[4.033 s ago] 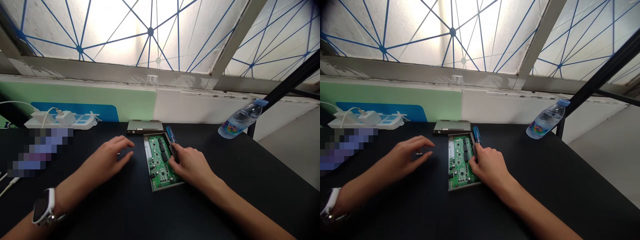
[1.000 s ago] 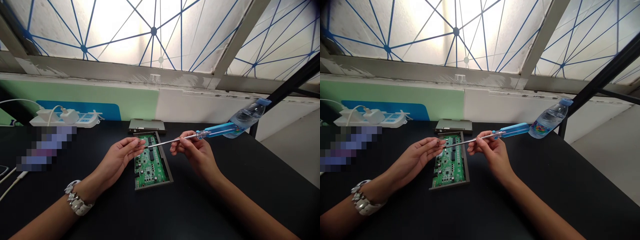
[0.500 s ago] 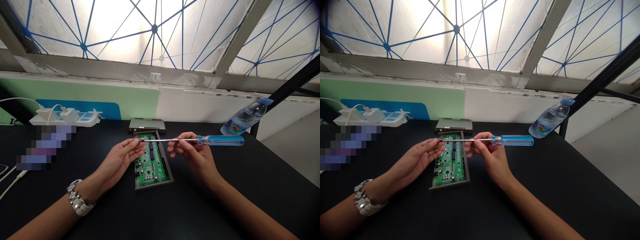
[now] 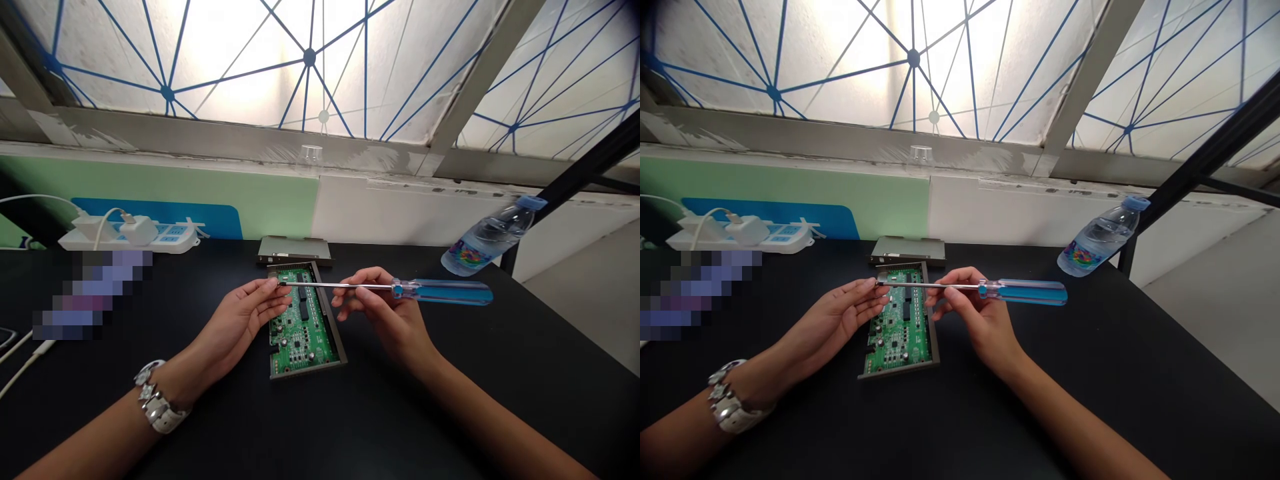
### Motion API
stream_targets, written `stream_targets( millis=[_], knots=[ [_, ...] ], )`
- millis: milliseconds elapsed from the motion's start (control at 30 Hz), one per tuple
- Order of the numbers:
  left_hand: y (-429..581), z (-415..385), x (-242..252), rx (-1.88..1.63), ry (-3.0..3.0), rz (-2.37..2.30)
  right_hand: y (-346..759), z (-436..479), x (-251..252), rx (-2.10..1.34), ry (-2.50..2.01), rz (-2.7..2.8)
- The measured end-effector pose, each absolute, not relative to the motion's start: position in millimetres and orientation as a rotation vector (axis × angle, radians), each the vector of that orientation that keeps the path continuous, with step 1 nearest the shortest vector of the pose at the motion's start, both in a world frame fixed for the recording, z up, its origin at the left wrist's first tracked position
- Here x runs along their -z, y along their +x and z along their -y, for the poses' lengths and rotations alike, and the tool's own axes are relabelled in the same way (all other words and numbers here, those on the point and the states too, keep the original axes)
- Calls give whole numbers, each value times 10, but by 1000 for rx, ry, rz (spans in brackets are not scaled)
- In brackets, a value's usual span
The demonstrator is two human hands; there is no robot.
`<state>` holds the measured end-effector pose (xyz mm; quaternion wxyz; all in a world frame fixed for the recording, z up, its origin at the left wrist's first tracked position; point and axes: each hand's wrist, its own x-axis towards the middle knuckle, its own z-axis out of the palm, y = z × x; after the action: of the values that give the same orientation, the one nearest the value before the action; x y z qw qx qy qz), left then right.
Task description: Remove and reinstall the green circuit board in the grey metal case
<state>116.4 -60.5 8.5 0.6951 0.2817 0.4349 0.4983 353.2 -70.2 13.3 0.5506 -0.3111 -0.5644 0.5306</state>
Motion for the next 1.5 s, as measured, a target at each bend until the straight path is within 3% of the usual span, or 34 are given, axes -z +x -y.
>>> stream_targets(
  millis=[300, 633, 833, 1000, 1500],
  knots=[
    [1118, 590, -21, -1070, 668, -939, 3569, 669, -114, -1279, -738, 1387],
    [1113, 596, -54, -1046, 752, -896, 3290, 505, -406, -870, -797, 1502],
    [1084, 619, -82, -1095, 1418, -1073, 3124, -50, -745, -579, -974, 1817],
    [1048, 691, -100, -743, 2214, -945, 3091, -376, -634, -267, -1121, 2009],
    [1084, 702, -86, -589, 2340, -930, 3111, -383, -434, -209, -1132, 2089]
  ],
)
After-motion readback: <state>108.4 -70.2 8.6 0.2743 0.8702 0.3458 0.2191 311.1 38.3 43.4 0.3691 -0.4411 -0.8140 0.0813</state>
